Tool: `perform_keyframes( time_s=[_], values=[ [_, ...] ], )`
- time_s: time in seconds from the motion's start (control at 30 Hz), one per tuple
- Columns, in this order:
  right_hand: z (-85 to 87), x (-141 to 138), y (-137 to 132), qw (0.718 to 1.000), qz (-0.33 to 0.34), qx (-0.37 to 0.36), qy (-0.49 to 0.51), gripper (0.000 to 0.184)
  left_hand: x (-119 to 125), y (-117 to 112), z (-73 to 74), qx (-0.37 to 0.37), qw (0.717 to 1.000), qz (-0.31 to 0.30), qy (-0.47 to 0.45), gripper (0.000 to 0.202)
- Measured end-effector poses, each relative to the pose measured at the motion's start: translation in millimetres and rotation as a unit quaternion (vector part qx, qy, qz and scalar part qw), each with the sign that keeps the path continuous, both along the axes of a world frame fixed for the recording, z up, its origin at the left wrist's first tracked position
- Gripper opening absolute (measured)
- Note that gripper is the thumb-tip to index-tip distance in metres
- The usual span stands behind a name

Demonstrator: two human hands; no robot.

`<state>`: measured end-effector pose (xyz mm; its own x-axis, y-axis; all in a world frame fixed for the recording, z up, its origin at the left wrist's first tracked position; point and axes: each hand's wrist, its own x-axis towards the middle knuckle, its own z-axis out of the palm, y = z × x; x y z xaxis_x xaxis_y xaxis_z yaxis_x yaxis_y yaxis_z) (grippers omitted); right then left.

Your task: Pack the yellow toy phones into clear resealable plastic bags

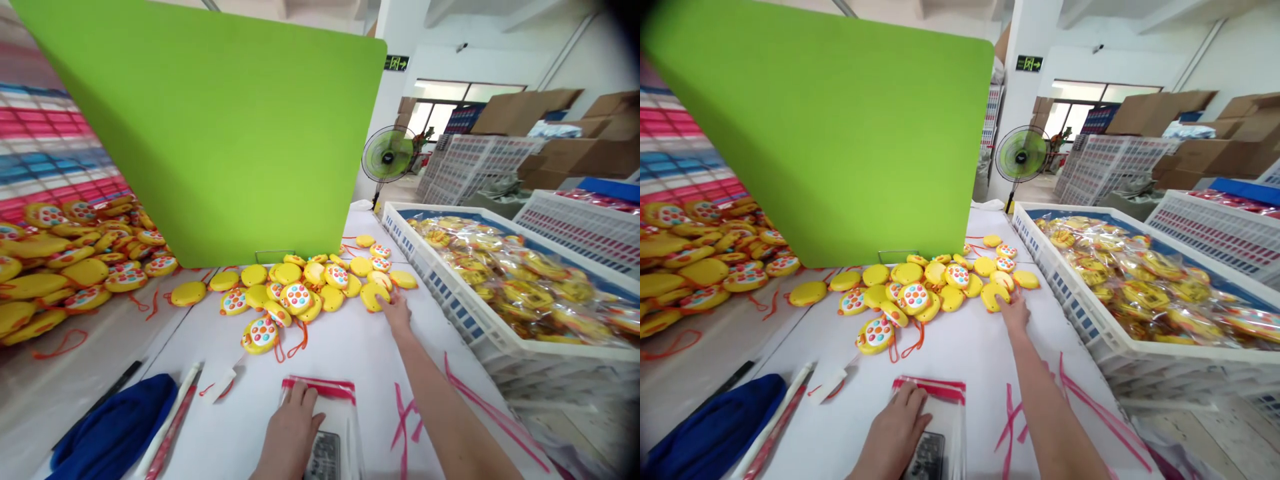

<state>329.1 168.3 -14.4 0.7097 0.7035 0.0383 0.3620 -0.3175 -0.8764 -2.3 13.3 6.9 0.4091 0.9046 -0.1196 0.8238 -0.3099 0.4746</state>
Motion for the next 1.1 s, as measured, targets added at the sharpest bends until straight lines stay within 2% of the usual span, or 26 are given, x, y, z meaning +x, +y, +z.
perform_keyframes(
  time_s=[0.1, 0.2, 0.33, 0.43, 0.5, 0.6, 0.67, 0.73, 0.8, 0.9, 0.97, 1.1],
  values=[
    [-1.8, -1, -10, 0.999, -0.001, -0.021, 0.024, 0.051, 8, 0, -2.8, 0.023, 0.997, -0.016, 0.068, 0.021],
    [-1.3, -10, -28, 0.998, 0.026, -0.009, 0.060, 0.053, 12, 0, -4.1, 0.062, 0.993, -0.027, 0.094, 0.017],
    [2.8, -42, -62, 0.985, 0.097, 0.027, 0.138, 0.055, 12, 0, -8.0, 0.148, 0.984, -0.032, 0.091, 0.011],
    [10.3, -72, -90, 0.969, 0.153, 0.041, 0.191, 0.054, 10, -1, -13.3, 0.166, 0.984, -0.039, 0.044, 0.008],
    [18.0, -89, -107, 0.949, 0.201, 0.050, 0.239, 0.051, 7, -2, -17.5, 0.156, 0.987, -0.047, -0.011, 0.007],
    [29.5, -104, -127, 0.896, 0.293, 0.053, 0.328, 0.048, 2, -3, -22.3, 0.120, 0.987, -0.028, -0.104, 0.010],
    [33.3, -107, -133, 0.864, 0.345, 0.035, 0.365, 0.049, -1, -4, -22.7, 0.103, 0.982, 0.012, -0.156, 0.033],
    [32.9, -109, -134, 0.848, 0.375, 0.012, 0.375, 0.051, -3, -4, -19.7, 0.100, 0.978, 0.031, -0.179, 0.050],
    [29.1, -113, -132, 0.852, 0.372, 0.002, 0.368, 0.056, -2, -4, -13.5, 0.105, 0.981, 0.009, -0.162, 0.044],
    [20.9, -123, -126, 0.881, 0.342, 0.016, 0.326, 0.066, 1, -4, -1.6, 0.122, 0.986, -0.054, -0.103, 0.024],
    [15.9, -130, -124, 0.897, 0.339, 0.024, 0.281, 0.068, 2, -6, 3.8, 0.138, 0.984, -0.080, -0.079, 0.020],
    [10.2, -137, -125, 0.903, 0.380, 0.030, 0.198, 0.064, 3, -8, 0.5, 0.171, 0.977, -0.107, -0.074, 0.014]
  ],
)
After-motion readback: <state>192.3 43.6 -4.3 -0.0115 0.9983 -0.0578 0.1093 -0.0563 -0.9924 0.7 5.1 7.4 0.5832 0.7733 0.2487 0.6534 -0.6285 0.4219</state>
